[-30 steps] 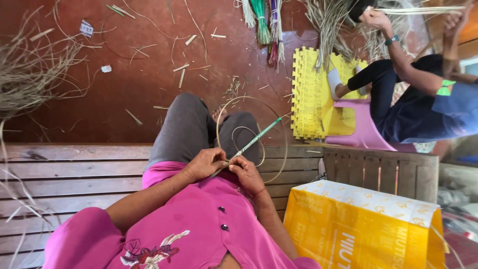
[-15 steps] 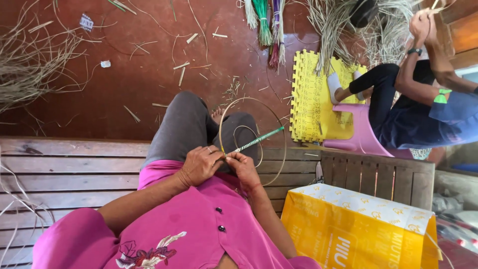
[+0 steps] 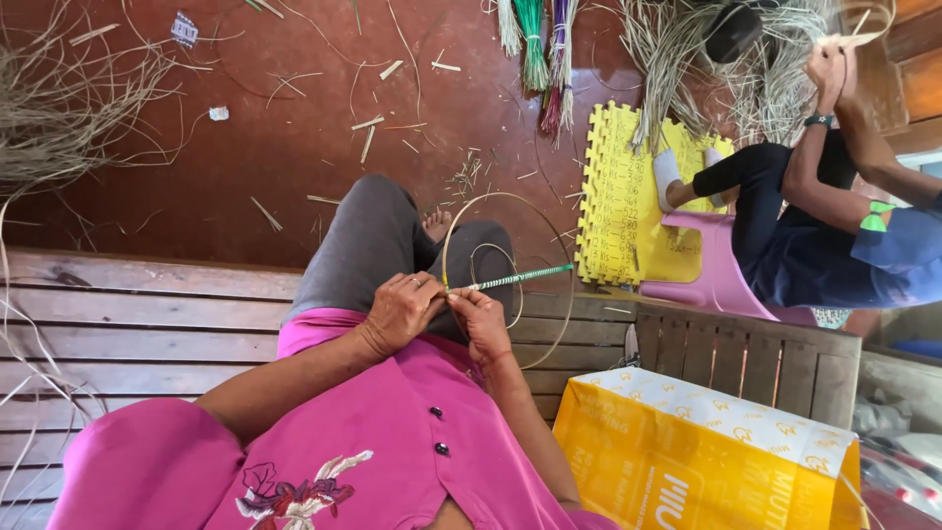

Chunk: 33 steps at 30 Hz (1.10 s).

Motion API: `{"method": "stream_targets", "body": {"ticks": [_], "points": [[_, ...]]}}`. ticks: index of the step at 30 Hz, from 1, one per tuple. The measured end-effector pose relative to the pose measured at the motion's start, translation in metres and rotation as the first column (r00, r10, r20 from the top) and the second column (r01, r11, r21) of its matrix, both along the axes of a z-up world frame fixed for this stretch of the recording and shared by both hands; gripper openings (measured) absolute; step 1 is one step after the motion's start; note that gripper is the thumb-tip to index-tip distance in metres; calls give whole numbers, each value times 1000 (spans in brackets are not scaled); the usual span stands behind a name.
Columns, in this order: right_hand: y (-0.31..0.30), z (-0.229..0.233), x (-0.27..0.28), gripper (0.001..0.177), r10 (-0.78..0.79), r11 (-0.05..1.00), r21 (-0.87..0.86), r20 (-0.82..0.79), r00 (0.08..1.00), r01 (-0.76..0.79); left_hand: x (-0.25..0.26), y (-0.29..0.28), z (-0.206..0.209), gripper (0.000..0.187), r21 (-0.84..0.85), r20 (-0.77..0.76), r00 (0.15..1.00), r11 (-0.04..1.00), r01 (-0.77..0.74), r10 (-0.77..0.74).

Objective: Weaving colored fibers onto a circular frame to create a decorative or functional craft item.

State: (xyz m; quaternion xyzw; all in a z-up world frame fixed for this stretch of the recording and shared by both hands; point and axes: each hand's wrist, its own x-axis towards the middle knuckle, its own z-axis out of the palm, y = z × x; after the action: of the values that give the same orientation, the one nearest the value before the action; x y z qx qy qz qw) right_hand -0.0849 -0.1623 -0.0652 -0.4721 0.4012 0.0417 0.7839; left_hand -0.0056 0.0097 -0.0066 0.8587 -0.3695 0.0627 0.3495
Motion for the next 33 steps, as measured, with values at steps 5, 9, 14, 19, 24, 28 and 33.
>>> {"method": "stream_targets", "body": {"ticks": [5,9,14,19,24,28,33], "points": [[1,5,1,16,10,1000,-15,-1,1000,-10,1,-1,-1,10,-21,-17,1000,1000,-16,15],[5,18,6,16,10,1000,-19,1,1000,-10,3,1,4,9,-15,-43,999,1000,-25,24],[1,6,1,16,25,999,-33,-8,1000,-26,6,3,13,11,-9,-126,992,1000,-10,9],[-1,5,0,17,34,999,-42,-4,999,-34,5,1,5,12,2,-203,979,1000,-16,16],[-3,4,-3,18,37,998,-55,-20,999,-38,10,-1,17,12,-10,-179,984,1000,6,-8],[-5,-4,-7,18,48,997,-59,-29,998,-49,11,-2,23,14,19,-62,997,999,48,-47],[-1,20,-2,17,44,998,-51,-56,997,-47,8,-2,26,13,37,64,996,998,56,-58]]}}
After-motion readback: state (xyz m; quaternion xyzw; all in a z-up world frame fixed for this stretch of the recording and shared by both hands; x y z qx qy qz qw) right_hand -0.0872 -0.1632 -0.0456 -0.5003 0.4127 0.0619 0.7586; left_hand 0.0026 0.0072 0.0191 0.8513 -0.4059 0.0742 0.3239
